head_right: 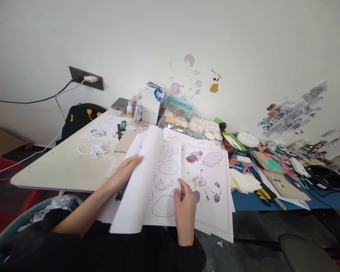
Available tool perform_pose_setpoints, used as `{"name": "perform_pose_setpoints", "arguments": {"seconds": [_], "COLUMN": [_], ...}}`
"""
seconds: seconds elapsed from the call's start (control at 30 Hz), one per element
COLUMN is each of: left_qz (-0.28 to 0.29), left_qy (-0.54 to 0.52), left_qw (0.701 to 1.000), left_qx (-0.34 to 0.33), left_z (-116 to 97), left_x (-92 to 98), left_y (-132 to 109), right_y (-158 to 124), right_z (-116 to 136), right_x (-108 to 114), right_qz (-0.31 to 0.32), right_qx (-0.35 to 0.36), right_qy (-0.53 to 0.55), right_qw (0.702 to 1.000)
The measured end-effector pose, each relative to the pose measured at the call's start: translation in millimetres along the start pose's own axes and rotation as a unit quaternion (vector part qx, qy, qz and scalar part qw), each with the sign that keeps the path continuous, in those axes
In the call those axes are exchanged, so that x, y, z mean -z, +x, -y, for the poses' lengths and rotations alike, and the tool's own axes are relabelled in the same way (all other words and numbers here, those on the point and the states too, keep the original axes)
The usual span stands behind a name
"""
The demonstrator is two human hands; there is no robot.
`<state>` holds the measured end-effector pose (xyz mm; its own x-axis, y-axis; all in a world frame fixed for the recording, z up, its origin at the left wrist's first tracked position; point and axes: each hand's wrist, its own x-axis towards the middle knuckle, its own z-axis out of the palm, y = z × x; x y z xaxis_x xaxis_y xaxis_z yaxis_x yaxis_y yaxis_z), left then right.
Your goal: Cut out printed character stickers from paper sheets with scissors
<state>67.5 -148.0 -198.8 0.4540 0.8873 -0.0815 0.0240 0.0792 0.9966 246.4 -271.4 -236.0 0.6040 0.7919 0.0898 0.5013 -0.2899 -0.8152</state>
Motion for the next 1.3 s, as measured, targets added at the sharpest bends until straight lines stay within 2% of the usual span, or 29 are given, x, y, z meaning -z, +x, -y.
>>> {"name": "perform_pose_setpoints", "arguments": {"seconds": [0.13,0.2,0.3,0.43,0.53,0.83,0.97,1.13,1.23,1.3], "left_qz": [0.028,0.046,0.066,0.07,0.07,0.061,0.047,-0.02,-0.006,0.002], "left_qy": [0.008,0.012,0.009,-0.008,-0.027,-0.076,-0.11,-0.194,-0.26,-0.334], "left_qw": [0.998,0.996,0.994,0.994,0.994,0.992,0.991,0.981,0.963,0.938], "left_qx": [-0.059,-0.076,-0.085,-0.083,-0.082,-0.083,-0.063,0.007,0.069,0.09], "left_z": [9.6,10.7,11.2,15.1,18.2,18.9,19.1,16.0,13.3,12.0], "left_x": [-10.0,-11.8,-9.6,-3.7,-0.9,-0.2,-2.7,8.6,23.4,30.9], "left_y": [7.8,9.5,9.4,8.9,10.0,10.7,10.7,8.0,5.5,3.9], "right_y": [-10.0,-18.2,-30.5,-39.0,-40.0,-40.0,-39.1,-36.5,-37.5,-39.1], "right_z": [7.4,15.2,28.2,37.7,37.8,33.1,33.4,34.7,32.1,29.7], "right_x": [-1.7,-5.8,-17.2,-33.3,-40.9,-49.7,-50.1,-34.0,-18.4,-10.6], "right_qz": [-0.072,-0.04,0.059,0.147,0.158,0.128,0.131,0.11,0.09,0.077], "right_qx": [0.109,0.111,0.085,0.075,0.067,0.091,0.089,0.042,-0.006,-0.033], "right_qy": [-0.108,-0.092,-0.014,0.051,0.053,0.052,0.068,0.163,0.206,0.213], "right_qw": [0.985,0.989,0.995,0.985,0.984,0.986,0.985,0.98,0.974,0.973]}}
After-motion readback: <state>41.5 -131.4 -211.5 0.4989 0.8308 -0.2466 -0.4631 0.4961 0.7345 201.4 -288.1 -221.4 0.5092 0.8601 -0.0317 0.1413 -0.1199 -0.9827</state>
